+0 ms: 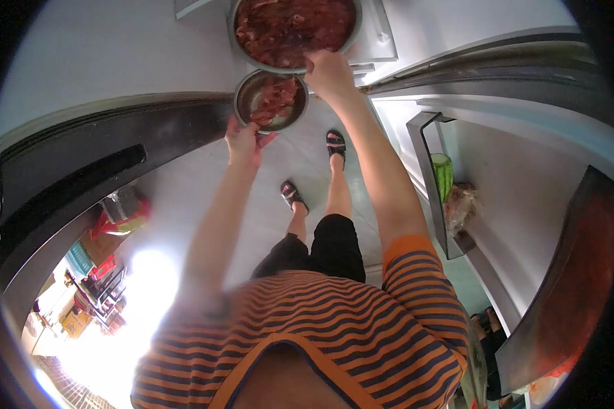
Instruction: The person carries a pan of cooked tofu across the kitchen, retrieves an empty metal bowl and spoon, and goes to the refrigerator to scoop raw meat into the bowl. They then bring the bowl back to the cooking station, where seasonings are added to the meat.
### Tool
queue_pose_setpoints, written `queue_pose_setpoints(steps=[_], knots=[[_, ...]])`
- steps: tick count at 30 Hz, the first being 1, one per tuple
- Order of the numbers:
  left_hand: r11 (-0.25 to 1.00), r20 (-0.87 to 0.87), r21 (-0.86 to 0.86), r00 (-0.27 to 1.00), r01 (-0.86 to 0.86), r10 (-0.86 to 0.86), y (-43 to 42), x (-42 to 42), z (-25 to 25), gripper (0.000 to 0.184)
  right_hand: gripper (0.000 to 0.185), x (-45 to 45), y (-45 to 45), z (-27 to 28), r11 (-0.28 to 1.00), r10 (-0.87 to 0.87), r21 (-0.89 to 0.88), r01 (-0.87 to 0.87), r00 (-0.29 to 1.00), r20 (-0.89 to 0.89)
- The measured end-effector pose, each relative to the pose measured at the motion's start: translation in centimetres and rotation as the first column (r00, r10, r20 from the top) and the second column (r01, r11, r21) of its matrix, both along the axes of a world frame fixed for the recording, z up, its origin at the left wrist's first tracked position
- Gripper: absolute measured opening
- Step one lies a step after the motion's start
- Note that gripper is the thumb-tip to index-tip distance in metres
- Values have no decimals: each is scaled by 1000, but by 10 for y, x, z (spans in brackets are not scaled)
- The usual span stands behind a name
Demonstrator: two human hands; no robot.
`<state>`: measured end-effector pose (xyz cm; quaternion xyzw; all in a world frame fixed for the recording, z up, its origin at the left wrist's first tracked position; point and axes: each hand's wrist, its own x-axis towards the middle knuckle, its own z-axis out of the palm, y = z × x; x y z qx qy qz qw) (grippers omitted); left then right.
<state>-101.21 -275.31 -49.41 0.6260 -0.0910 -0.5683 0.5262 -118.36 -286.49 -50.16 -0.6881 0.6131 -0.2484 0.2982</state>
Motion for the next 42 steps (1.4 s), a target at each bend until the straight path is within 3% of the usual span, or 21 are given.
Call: queue_pose_setpoints(steps=[5, 8, 11, 13, 15, 19, 21, 22, 23, 25, 26, 28, 29, 31, 34, 42], knots=[[998, 3, -46, 999, 36, -36, -2, -1, -2, 42, 18, -2, 2, -16, 988, 126, 97, -121, 991, -47], [999, 26, -42, 1000, 13, -12, -2, -3, 1, 42, 12, -5, 19, 31, 937, 259, 233, -260, 965, 34], [999, 15, -30, 999, 33, -33, -5, -1, -1, 41, 22, -7, 42, 42, 945, 294, 134, -298, 954, 51], [999, 4, -22, 999, 49, -49, -5, 1, -8, 44, 23, -8, 28, 44, 957, 251, 139, -253, 967, 37], [998, 3, -13, 998, 69, -69, -4, 2, -8, 47, 23, -10, 1, 12, 993, 117, -17, -118, 993, -28], [998, 9, -5, 998, 66, -66, -4, 3, -7, 43, 24, -3, -12, -24, 991, 131, -6, -131, 991, -14], [998, 10, -11, 998, 63, -63, -5, 3, -7, 41, 26, 0, 9, -13, 969, 247, 29, -246, 969, -18], [999, 9, -6, 999, 47, -47, -6, 1, -5, 40, 26, -4, 17, 16, 950, 269, 183, -251, 960, -80], [1000, 8, 0, 1000, 29, -29, -6, 0, -3, 40, 26, -6, 23, 31, 950, 272, 184, -253, 958, -86], [999, 0, 2, 999, 52, -52, -6, 3, -6, 41, 25, -14, 33, 46, 948, 261, 169, -271, 962, 78], [997, -2, -2, 997, 79, -79, -6, 4, -7, 43, 25, -19, 29, 43, 947, 264, 170, -273, 962, 75], [997, 0, -15, 998, 70, -70, -6, 3, -5, 40, 16, -30, 8, 27, 984, 61, 160, -77, 993, 101], [997, 4, -26, 998, 67, -67, -7, 3, -4, 38, 16, -32, -4, 20, 984, 61, 158, -77, 993, 105], [997, 9, -25, 997, 71, -71, -7, 3, -5, 38, 22, -36, -27, 5, 999, -18, 41, 26, 983, -182], [997, 10, -22, 997, 74, -74, -5, 4, -6, 39, 29, -38, -48, -7, 998, -57, -41, 52, 993, -107], [999, -6, -17, 999, 45, -45, -5, 4, -4, 40, 28, -36, -16, 15, 997, -69, -46, 62, 983, -169]])
